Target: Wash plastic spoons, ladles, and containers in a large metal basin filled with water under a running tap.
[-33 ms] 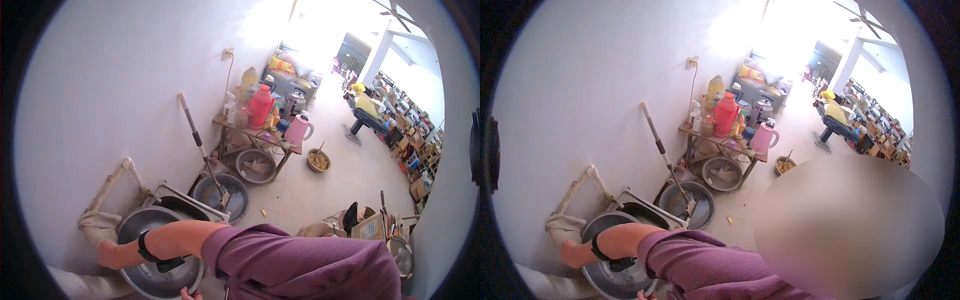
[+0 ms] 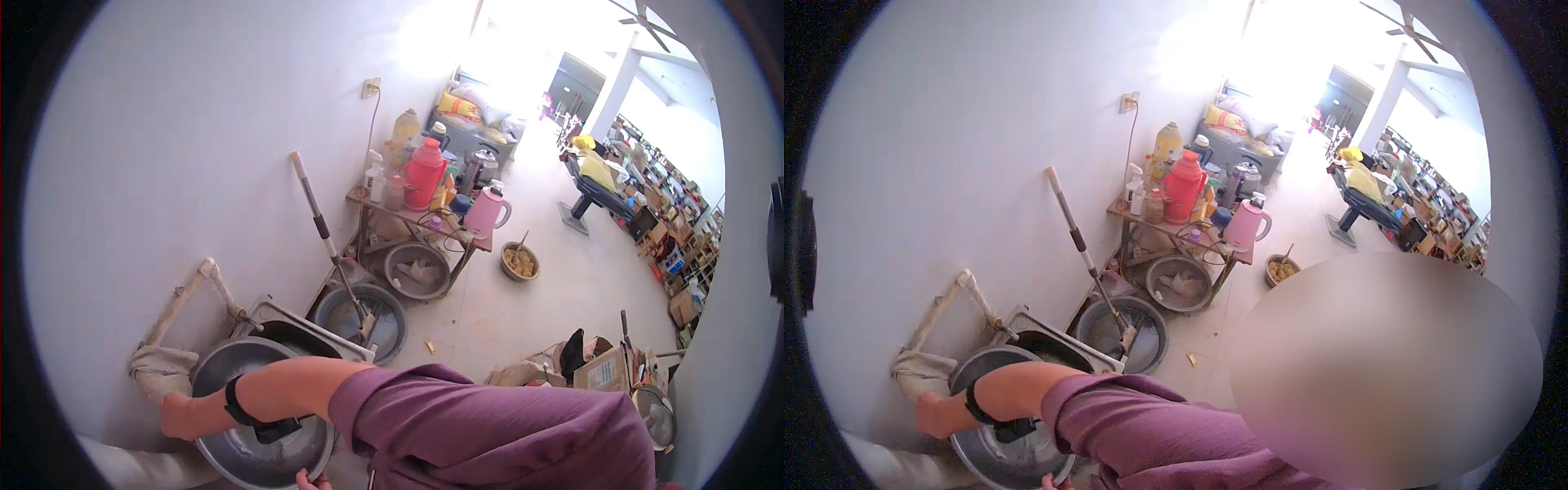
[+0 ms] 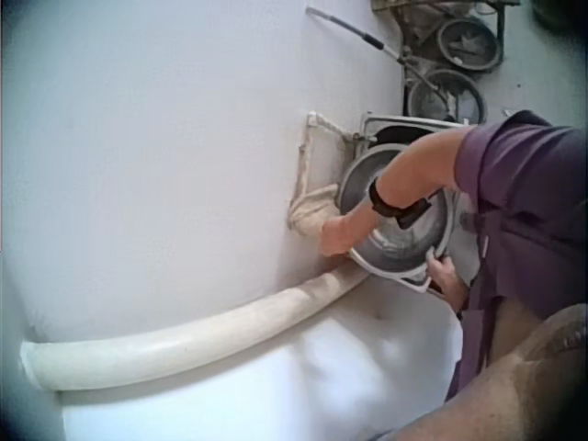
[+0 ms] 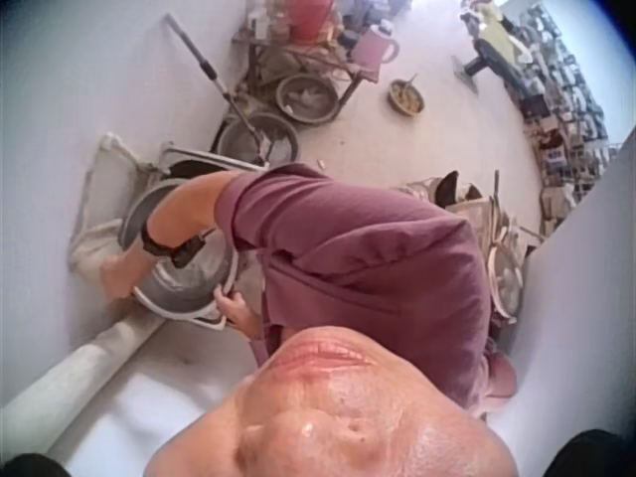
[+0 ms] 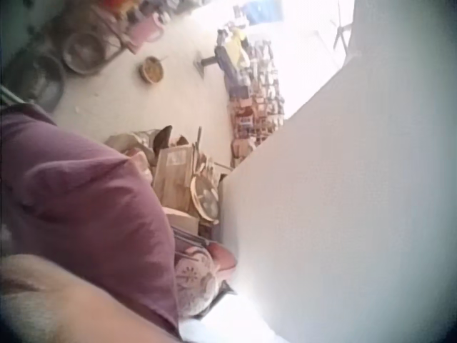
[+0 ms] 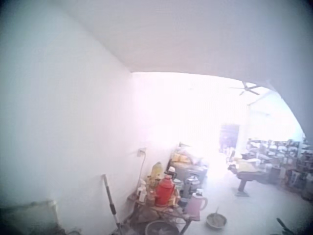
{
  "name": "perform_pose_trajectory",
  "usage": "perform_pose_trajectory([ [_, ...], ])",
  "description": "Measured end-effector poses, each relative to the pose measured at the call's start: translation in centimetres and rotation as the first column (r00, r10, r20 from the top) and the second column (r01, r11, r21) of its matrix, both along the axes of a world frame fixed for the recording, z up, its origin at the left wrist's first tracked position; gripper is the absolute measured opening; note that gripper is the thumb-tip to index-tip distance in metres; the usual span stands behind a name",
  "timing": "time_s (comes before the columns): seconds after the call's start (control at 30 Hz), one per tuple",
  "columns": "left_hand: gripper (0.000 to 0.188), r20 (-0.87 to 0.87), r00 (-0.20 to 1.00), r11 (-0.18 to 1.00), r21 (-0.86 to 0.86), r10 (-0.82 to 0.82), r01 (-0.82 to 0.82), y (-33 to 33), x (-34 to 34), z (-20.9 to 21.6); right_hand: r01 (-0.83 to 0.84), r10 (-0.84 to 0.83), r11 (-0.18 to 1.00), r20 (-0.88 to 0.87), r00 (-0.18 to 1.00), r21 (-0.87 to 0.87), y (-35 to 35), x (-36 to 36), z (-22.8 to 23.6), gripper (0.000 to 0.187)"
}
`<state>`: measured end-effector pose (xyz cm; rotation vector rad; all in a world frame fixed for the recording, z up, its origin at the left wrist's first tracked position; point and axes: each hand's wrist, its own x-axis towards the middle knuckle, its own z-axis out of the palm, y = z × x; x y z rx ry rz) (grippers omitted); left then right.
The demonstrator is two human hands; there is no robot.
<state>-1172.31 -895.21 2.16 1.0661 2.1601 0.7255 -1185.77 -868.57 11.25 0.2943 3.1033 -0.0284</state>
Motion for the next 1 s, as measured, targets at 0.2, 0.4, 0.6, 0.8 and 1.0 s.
perform_pose_trajectory([
  [0.2, 0.039, 0.072, 0.994, 0.985, 0.16, -0.082, 0.069, -1.6, -3.4, -9.0, -0.248, 0.253, 0.966, -0.077, 0.964, 0.075, 2.1, 1.4, 1.5, 0.026],
  [0.4, 0.051, 0.44, 0.896, 0.973, 0.179, 0.051, -0.144, -0.8, -3.0, -9.2, -0.2, 0.199, 0.98, -0.139, 0.97, 0.007, 2.7, 2.5, 1.1, 0.037],
  [0.6, 0.05, 0.57, 0.821, 0.898, 0.343, 0.036, -0.277, -0.2, -2.6, -10.5, -0.065, -0.064, 0.97, -0.503, 0.862, -0.235, 0.7, 11.0, 3.9, 0.049],
  [0.8, 0.041, 0.916, 0.329, 0.821, -0.003, 0.232, -0.571, 0.5, -0.7, -5.5, 0.161, -0.285, 0.907, -0.285, 0.915, -0.389, 1.5, 20.8, -6.2, 0.037],
  [1.0, 0.038, 0.934, 0.045, 0.679, -0.223, 0.354, -0.699, 1.6, -0.6, -1.0, 0.6, -0.722, 0.643, -0.114, 0.683, -0.477, -0.9, 30.4, -10.5, 0.02],
])
